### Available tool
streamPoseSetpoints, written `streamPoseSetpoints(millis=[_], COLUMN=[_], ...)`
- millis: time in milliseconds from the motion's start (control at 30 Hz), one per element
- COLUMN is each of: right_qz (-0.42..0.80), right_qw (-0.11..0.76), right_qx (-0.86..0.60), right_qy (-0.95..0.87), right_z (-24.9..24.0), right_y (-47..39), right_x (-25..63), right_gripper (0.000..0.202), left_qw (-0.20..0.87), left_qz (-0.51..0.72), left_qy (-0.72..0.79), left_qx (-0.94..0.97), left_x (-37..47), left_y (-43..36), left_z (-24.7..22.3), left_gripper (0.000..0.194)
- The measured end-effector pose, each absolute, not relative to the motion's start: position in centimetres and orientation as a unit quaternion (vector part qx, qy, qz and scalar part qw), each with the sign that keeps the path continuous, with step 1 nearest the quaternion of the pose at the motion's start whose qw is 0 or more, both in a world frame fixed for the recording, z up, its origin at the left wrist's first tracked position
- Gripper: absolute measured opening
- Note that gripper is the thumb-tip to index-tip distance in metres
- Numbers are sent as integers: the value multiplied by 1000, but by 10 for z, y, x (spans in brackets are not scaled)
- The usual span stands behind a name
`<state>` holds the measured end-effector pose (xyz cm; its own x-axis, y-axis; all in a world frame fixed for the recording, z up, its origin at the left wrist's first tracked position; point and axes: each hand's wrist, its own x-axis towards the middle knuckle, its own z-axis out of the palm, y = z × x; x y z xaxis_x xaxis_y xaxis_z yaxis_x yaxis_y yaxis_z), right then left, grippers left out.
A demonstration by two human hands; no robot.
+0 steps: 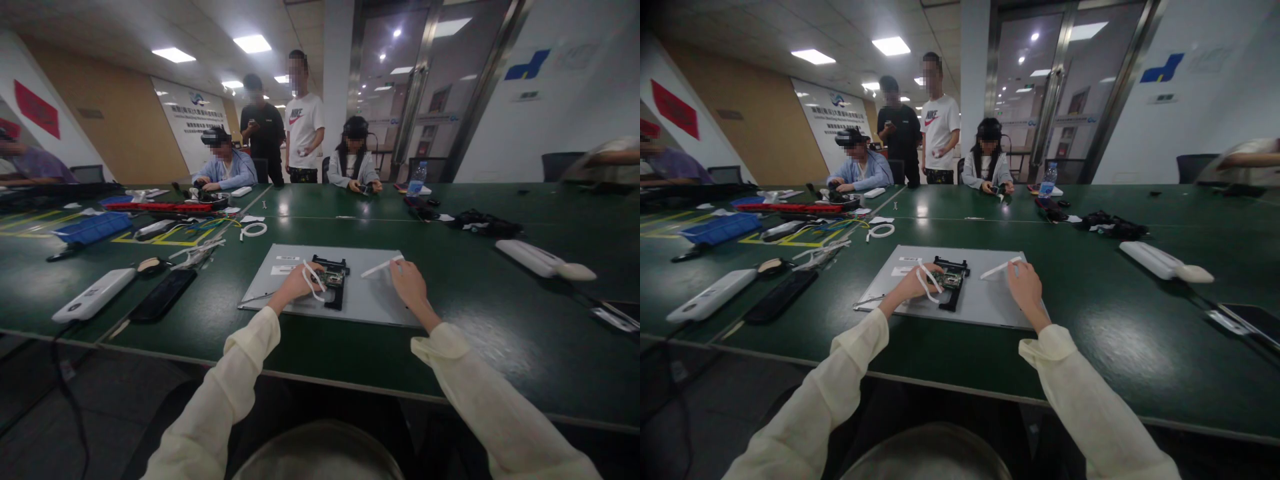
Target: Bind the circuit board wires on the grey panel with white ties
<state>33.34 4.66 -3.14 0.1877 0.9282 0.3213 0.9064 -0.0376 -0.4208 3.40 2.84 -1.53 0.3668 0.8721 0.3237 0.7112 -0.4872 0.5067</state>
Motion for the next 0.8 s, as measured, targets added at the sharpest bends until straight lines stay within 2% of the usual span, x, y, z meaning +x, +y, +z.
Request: streamPoseSetpoints(millis=[167,467,667,800], right_qz=[20,35,40,35], right_qw=[289,296,299,333], right_qx=[-711,-711,-708,-695], right_qy=[-640,-636,-639,-636], right_z=[-30,-28,-30,-33], right_y=[44,42,43,45], right_x=[330,327,327,328], right_gripper=[42,43,43,42], left_qw=[118,88,95,106], left_qz=[305,289,295,310], left_qy=[490,481,494,495], left_qx=[808,823,812,805], left_x=[43,53,52,52], left_y=[24,22,20,19], left_z=[-18,-21,-21,-23], left_gripper=[39,41,41,41])
